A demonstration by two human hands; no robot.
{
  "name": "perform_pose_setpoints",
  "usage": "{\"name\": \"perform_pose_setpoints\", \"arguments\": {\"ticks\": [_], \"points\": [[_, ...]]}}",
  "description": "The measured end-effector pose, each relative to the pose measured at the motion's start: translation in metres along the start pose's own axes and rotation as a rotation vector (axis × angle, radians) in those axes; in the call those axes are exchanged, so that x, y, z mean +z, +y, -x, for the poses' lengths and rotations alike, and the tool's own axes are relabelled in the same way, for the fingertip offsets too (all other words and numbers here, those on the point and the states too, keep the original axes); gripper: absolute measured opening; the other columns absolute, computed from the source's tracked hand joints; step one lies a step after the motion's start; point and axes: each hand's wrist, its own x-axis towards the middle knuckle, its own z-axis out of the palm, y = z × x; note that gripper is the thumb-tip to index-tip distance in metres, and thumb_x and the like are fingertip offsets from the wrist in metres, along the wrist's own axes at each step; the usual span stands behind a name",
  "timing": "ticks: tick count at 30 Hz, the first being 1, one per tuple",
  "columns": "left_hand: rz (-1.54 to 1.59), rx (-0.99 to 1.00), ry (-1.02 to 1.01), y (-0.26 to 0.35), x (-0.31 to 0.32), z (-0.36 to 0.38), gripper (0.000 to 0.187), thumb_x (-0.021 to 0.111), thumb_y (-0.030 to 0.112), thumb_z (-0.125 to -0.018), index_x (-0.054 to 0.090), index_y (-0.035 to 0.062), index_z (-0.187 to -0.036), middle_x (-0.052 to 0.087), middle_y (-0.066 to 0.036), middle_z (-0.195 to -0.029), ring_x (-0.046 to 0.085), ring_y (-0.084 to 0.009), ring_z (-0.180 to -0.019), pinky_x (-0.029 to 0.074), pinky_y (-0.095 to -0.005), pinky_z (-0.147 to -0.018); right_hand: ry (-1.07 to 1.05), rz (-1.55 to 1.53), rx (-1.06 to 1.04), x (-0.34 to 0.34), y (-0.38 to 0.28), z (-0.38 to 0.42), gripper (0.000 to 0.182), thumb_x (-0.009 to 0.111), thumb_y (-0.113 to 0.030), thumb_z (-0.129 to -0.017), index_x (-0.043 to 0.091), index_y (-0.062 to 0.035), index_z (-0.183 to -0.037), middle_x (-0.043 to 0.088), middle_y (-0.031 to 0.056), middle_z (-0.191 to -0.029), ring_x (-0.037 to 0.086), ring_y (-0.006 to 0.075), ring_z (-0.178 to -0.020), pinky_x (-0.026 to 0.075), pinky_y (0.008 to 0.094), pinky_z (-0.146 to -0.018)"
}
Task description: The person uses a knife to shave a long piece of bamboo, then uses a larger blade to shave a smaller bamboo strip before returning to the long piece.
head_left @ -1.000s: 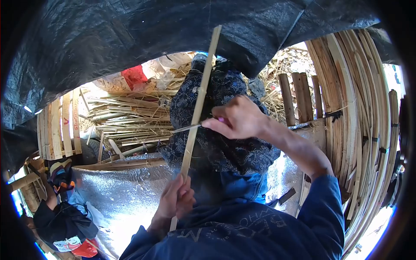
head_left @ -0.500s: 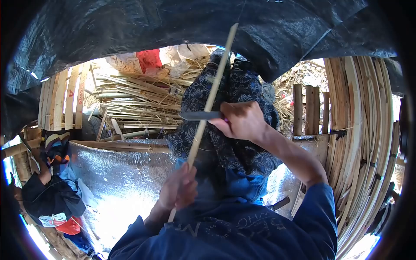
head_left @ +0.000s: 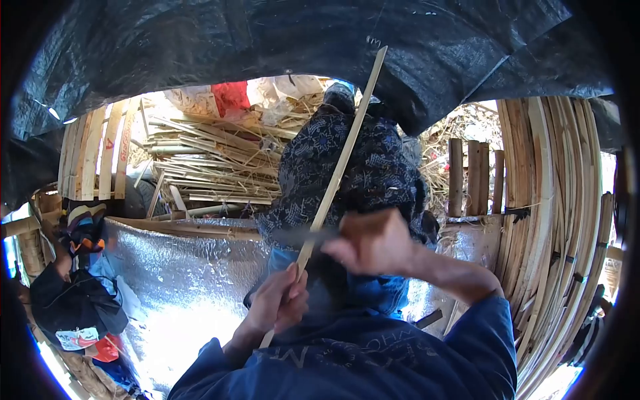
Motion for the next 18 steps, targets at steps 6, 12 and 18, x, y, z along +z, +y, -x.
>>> {"name": "perform_pose_setpoints", "arguments": {"ticks": [6, 12, 18], "points": [[-0.108, -0.032, 0.061, -0.004, 0.003, 0.014, 0.043, 0.026, 0.040, -0.101, 0.036, 0.0092, -0.072, 0.028, 0.000, -0.046, 0.024, -0.0091, -0.029, 0.019, -0.0247, -0.026, 0.372, 0.310, 0.382, -0.008, 0.105, -0.027, 0.048, 0.046, -0.039, -0.096, 0.053, -0.0088, -0.059, 0.051, 0.0081, -0.042, 0.055, 0.0235, -0.034, 0.043, 0.0344, -0.031], [-0.141, -0.032, 0.025, -0.002, 0.012, 0.012, 0.043, 0.026, 0.040, -0.101, 0.036, 0.0094, -0.073, 0.028, 0.001, -0.046, 0.025, -0.0091, -0.030, 0.021, -0.0244, -0.027, 0.144, 0.029, -0.050, 0.004, 0.022, 0.003, 0.039, 0.056, -0.040, -0.090, 0.059, -0.0108, -0.064, 0.054, 0.0063, -0.048, 0.055, 0.0240, -0.038, 0.044, 0.0318, -0.036], [-0.184, -0.031, 0.115, -0.007, 0.010, 0.013, 0.042, 0.027, 0.040, -0.101, 0.037, 0.0096, -0.073, 0.029, 0.001, -0.048, 0.025, -0.0089, -0.031, 0.021, -0.0246, -0.028, 0.275, 0.097, 0.314, -0.009, 0.058, -0.014, 0.045, 0.049, -0.042, -0.094, 0.055, -0.0101, -0.062, 0.053, 0.0046, -0.048, 0.051, 0.0216, -0.033, 0.038, 0.0344, -0.029]]}}
